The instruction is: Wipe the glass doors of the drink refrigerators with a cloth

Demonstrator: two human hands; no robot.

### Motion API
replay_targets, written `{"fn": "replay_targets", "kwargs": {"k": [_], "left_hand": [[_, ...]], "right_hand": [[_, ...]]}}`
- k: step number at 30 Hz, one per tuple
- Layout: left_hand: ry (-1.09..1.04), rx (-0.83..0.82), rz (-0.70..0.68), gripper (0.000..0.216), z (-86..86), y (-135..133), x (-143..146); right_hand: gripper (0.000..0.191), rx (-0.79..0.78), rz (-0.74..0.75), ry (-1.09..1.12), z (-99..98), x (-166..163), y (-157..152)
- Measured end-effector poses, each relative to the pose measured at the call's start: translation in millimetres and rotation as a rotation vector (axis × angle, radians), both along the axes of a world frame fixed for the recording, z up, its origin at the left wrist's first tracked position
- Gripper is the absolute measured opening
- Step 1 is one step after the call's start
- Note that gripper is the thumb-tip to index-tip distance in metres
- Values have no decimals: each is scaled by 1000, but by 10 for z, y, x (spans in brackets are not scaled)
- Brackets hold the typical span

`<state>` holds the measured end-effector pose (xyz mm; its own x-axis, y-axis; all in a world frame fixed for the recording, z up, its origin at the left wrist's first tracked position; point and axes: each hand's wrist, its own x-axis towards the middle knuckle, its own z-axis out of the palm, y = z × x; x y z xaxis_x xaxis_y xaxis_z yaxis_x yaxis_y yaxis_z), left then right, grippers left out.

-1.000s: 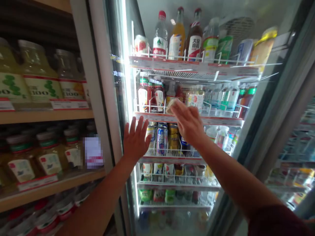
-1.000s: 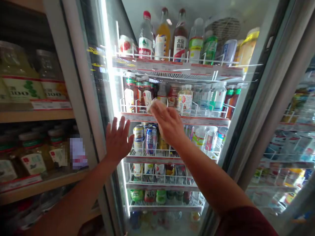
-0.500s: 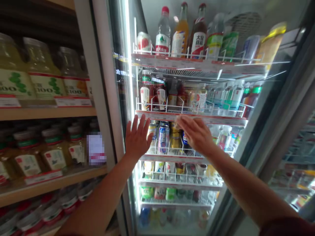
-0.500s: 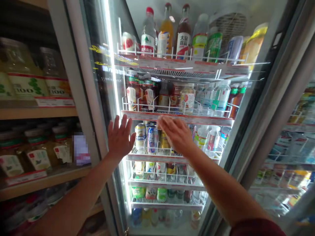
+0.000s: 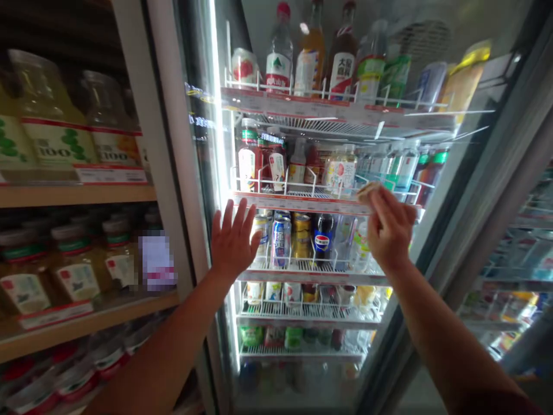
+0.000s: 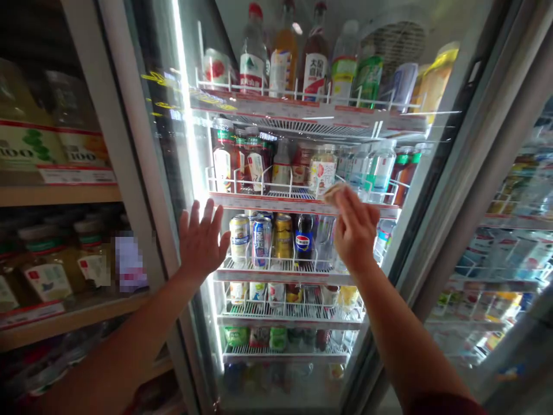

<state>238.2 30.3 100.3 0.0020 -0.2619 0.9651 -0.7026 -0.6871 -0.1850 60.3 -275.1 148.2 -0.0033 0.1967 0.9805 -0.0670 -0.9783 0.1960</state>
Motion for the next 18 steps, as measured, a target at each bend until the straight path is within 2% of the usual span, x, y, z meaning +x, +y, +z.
{"fn": "replay_targets", "kwargs": {"k": [2, 4, 6, 7, 9, 11, 14, 16, 18], "left_hand": [[5, -4, -16, 73, 0, -2, -2], [16, -8, -28, 72, -5, 0, 0], [42, -2, -34, 71, -13, 6, 7], [59, 1, -36, 71, -17, 9, 11], [87, 1, -33, 71, -23, 13, 20], [81, -6, -25, 71, -25, 10, 27], [31, -12, -26, 72, -22, 1, 30], [29, -14, -32, 73, -18, -2, 28], [36, -13, -33, 73, -15, -2, 27]], "right_hand": [[50, 162, -50, -211, 39, 16, -84], [53, 195, -44, -237, -81, 47, 14], [66, 72, 18, -49, -304, 69, 242], [72, -56, 54, 135, -404, 72, 351], [78, -180, 91, 336, -496, 64, 457], [76, -109, 78, 247, -428, 47, 375], [66, 127, 22, -104, -288, 45, 141], [64, 192, 8, -182, -363, 62, 129], [68, 108, 32, -29, -568, 67, 249]]}}
